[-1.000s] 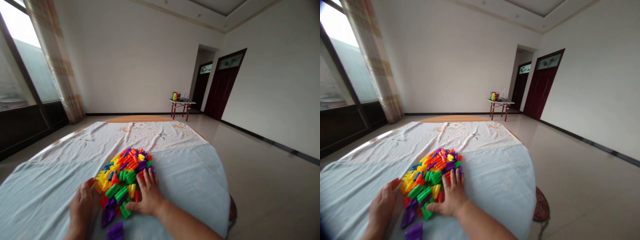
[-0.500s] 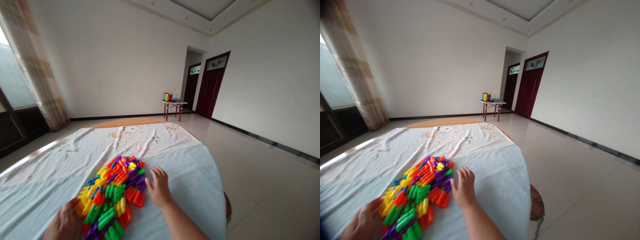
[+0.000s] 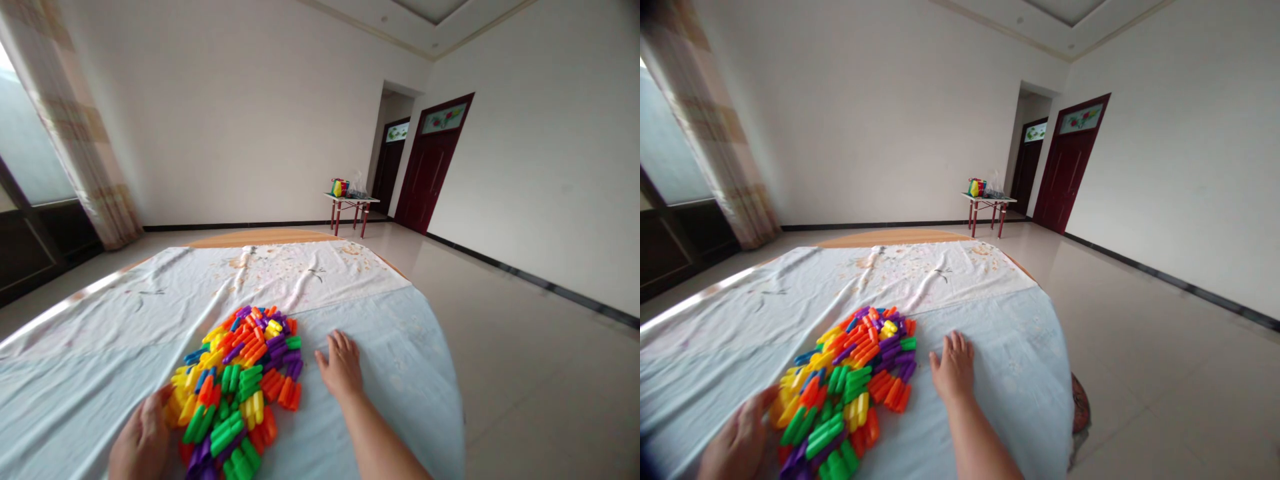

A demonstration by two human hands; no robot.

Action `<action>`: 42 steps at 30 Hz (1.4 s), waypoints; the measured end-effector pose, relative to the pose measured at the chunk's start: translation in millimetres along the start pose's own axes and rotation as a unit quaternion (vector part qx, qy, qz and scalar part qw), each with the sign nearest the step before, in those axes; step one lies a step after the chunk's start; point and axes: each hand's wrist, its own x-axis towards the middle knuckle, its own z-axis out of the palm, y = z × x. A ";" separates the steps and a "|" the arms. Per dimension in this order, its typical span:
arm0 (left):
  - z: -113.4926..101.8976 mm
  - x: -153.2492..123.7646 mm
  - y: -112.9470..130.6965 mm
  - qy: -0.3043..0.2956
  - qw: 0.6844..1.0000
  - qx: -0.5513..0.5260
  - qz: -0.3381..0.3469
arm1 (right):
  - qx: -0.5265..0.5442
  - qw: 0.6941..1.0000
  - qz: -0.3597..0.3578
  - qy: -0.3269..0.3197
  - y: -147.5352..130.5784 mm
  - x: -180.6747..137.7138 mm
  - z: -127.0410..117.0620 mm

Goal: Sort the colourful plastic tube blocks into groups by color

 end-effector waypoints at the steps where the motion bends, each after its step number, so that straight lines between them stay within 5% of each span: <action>1: -0.5 -0.7 1.5 0.003 1.000 -0.001 -0.001 | -0.001 1.000 0.000 0.000 0.1 -0.2 -0.3; 12: -14.2 -21.6 21.9 0.070 0.996 0.048 0.026 | -0.015 1.000 -0.013 0.016 3.3 0.8 3.0; 22: -23.0 -4.7 36.1 0.027 0.991 0.128 0.035 | 0.002 0.999 -0.025 0.034 5.5 -0.4 1.3; 32: -11.6 -3.9 15.2 0.042 0.970 0.227 0.077 | 0.086 0.992 -0.060 0.076 18.0 -2.4 5.0; 37: -9.5 -4.8 6.4 0.050 0.968 0.236 0.074 | 0.192 0.967 -0.131 0.100 10.0 -3.6 -1.3; 42: -9.1 -3.7 8.0 0.048 0.969 0.234 0.065 | 0.243 0.932 -0.261 0.060 -28.7 -0.2 -9.9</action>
